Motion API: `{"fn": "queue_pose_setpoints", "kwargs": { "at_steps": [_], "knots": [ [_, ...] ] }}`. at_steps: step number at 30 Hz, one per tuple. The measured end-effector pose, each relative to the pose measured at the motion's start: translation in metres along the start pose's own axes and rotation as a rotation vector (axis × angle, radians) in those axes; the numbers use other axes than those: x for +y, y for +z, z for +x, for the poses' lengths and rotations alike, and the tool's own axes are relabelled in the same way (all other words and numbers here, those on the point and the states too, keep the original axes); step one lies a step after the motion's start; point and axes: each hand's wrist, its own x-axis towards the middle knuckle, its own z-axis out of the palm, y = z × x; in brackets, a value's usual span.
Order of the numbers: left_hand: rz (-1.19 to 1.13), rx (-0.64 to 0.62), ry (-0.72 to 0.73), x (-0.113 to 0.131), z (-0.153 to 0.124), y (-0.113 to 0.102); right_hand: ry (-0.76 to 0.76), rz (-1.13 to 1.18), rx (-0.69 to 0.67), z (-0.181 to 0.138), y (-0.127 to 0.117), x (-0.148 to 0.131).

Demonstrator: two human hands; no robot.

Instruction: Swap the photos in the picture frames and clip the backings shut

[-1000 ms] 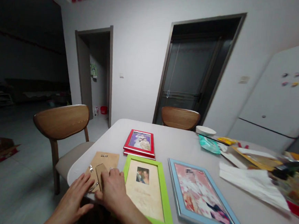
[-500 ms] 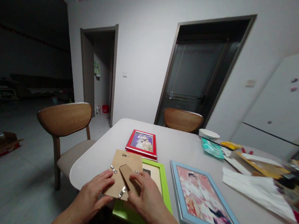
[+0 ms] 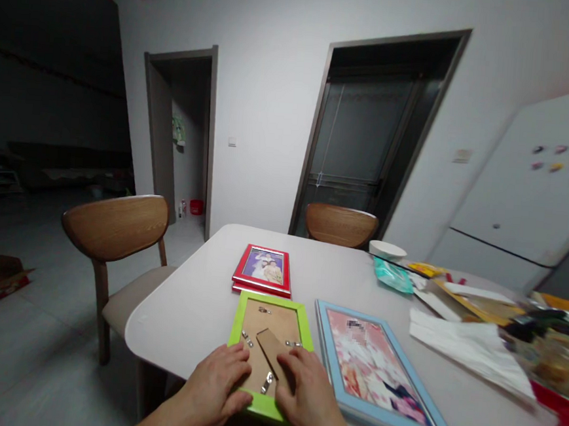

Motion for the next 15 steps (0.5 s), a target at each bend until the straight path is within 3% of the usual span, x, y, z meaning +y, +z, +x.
{"fn": "queue_pose_setpoints", "kwargs": {
  "at_steps": [7, 15],
  "knots": [
    [-0.041, 0.023, 0.019, -0.014, -0.010, 0.017, -0.053, -0.056, 0.039, -0.003, 0.004, 0.005],
    [-0.086, 0.046, -0.009, -0.015, -0.011, 0.015, 0.040, -0.174, 0.070, 0.015, -0.005, 0.020]
  ]
}}
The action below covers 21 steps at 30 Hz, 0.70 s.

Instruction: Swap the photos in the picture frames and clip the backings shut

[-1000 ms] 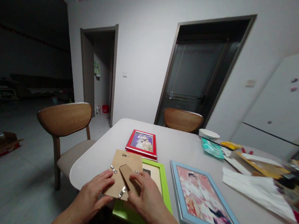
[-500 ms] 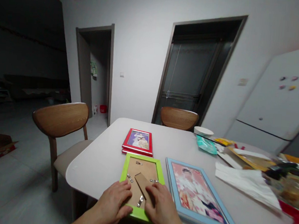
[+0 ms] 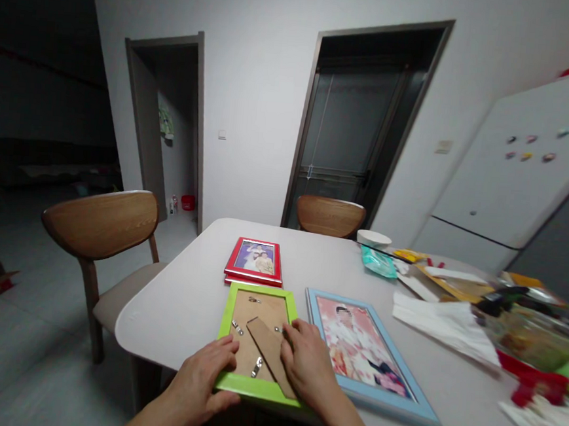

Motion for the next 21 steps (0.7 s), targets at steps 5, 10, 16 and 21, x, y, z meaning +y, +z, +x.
{"fn": "queue_pose_setpoints", "kwargs": {
  "at_steps": [5, 10, 16, 21],
  "knots": [
    [0.023, 0.004, -0.012, 0.002, 0.000, -0.001, -0.009, -0.047, -0.055, 0.007, -0.003, -0.005],
    [0.031, 0.010, -0.042, 0.004, 0.000, 0.000, -0.044, -0.005, -0.115, 0.002, -0.005, -0.003],
    [0.030, 0.030, -0.014, 0.001, -0.001, 0.003, -0.053, -0.028, -0.074, -0.003, 0.000, 0.005],
    [0.026, 0.051, 0.014, -0.004, -0.002, 0.005, -0.259, 0.025, 0.001, -0.017, -0.005, -0.010]
  ]
}}
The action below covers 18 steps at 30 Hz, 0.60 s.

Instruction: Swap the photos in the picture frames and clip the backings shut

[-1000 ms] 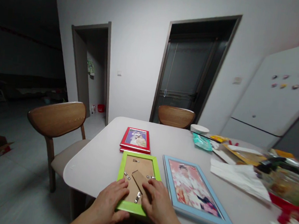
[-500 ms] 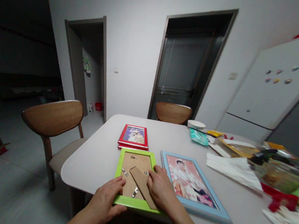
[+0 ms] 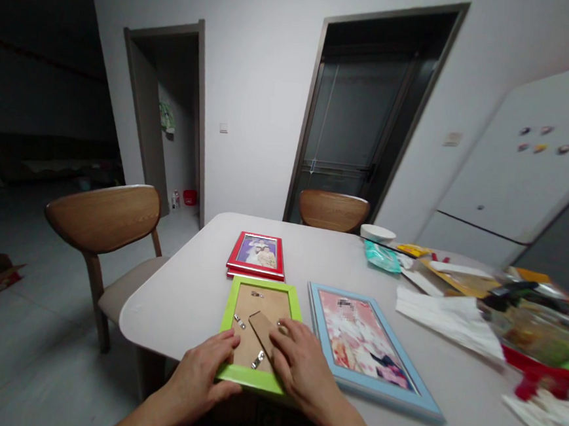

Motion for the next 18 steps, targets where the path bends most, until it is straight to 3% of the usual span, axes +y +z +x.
{"fn": "queue_pose_setpoints", "kwargs": {
  "at_steps": [3, 7, 18],
  "knots": [
    [-0.005, 0.010, 0.004, -0.002, 0.001, 0.001, -0.124, 0.054, -0.081, -0.005, -0.009, -0.019],
    [-0.015, 0.016, 0.005, -0.001, 0.001, 0.001, -0.149, 0.084, -0.165, -0.005, -0.019, -0.032],
    [-0.012, -0.005, -0.025, 0.003, 0.001, -0.002, -0.156, 0.110, -0.232, -0.012, -0.016, -0.026]
  ]
}}
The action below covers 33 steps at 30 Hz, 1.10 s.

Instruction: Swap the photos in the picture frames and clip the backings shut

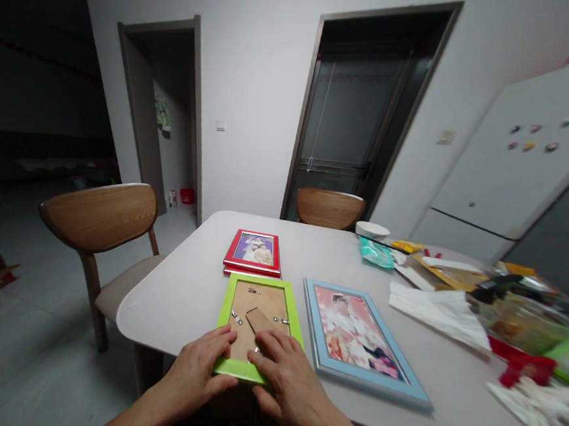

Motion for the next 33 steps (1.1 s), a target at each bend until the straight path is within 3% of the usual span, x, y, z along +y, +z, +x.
{"fn": "queue_pose_setpoints", "kwargs": {
  "at_steps": [6, 16, 28, 33],
  "knots": [
    [-0.009, 0.003, 0.013, -0.006, -0.001, 0.002, 0.056, 0.072, 0.044, 0.010, -0.005, 0.000],
    [-0.087, 0.049, 0.034, -0.008, -0.001, 0.003, 0.115, -0.006, 0.072, 0.080, 0.012, 0.000],
    [-0.110, 0.042, 0.031, -0.009, -0.003, 0.002, 0.059, 0.005, 0.097, 0.084, 0.018, 0.004],
    [-0.101, 0.027, 0.007, -0.009, -0.003, 0.002, 0.345, -0.005, 0.191, 0.103, 0.020, 0.034]
  ]
}}
